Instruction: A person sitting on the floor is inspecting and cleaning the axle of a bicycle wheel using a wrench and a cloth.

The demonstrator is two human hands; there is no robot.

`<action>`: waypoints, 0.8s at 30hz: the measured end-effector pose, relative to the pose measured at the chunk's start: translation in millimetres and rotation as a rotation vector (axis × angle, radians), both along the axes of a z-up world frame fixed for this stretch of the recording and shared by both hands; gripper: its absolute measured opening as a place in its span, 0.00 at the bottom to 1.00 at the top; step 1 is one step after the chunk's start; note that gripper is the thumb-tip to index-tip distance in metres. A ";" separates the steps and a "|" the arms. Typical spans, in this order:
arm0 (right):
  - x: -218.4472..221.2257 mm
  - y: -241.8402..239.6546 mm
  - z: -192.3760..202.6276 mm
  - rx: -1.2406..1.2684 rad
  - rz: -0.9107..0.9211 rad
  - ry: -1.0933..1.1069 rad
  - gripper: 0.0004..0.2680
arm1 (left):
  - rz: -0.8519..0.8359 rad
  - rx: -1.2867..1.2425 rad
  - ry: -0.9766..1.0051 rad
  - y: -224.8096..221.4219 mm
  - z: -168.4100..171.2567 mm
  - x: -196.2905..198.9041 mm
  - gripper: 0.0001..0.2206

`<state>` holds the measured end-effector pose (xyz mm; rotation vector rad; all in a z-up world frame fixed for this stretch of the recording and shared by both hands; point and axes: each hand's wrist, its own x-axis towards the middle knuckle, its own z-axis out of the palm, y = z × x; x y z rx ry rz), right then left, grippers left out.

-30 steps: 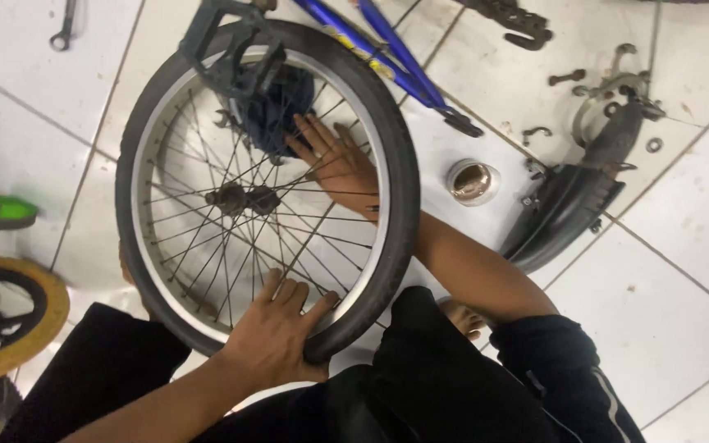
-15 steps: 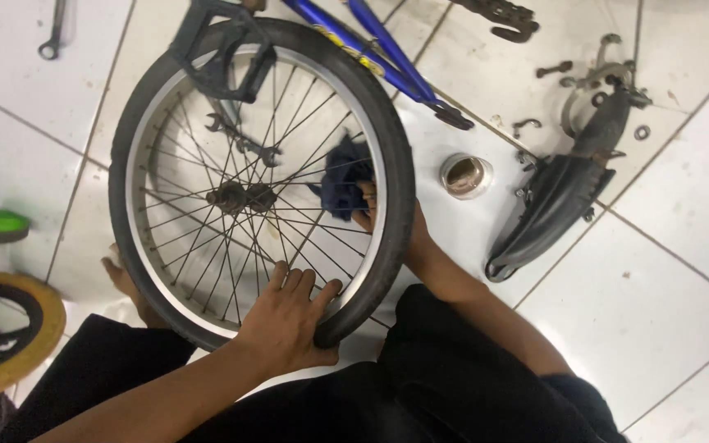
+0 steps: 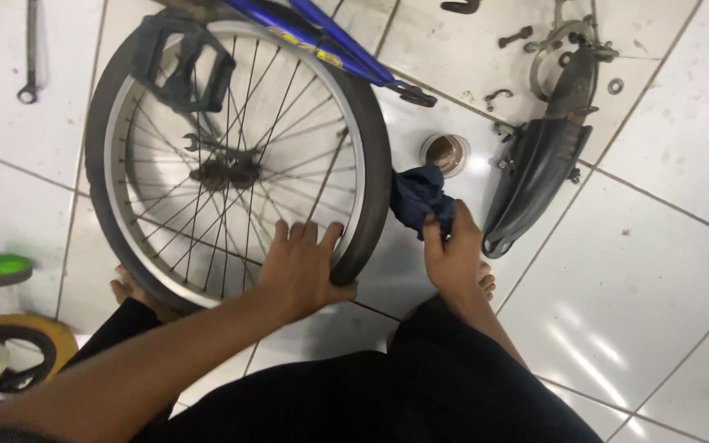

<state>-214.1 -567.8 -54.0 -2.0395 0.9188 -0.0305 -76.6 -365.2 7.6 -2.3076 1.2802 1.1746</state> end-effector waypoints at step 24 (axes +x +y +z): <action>117.7 117.6 49.2 -0.481 0.674 -0.551 0.13 | 0.016 -0.057 -0.229 71.7 -38.5 14.4 0.39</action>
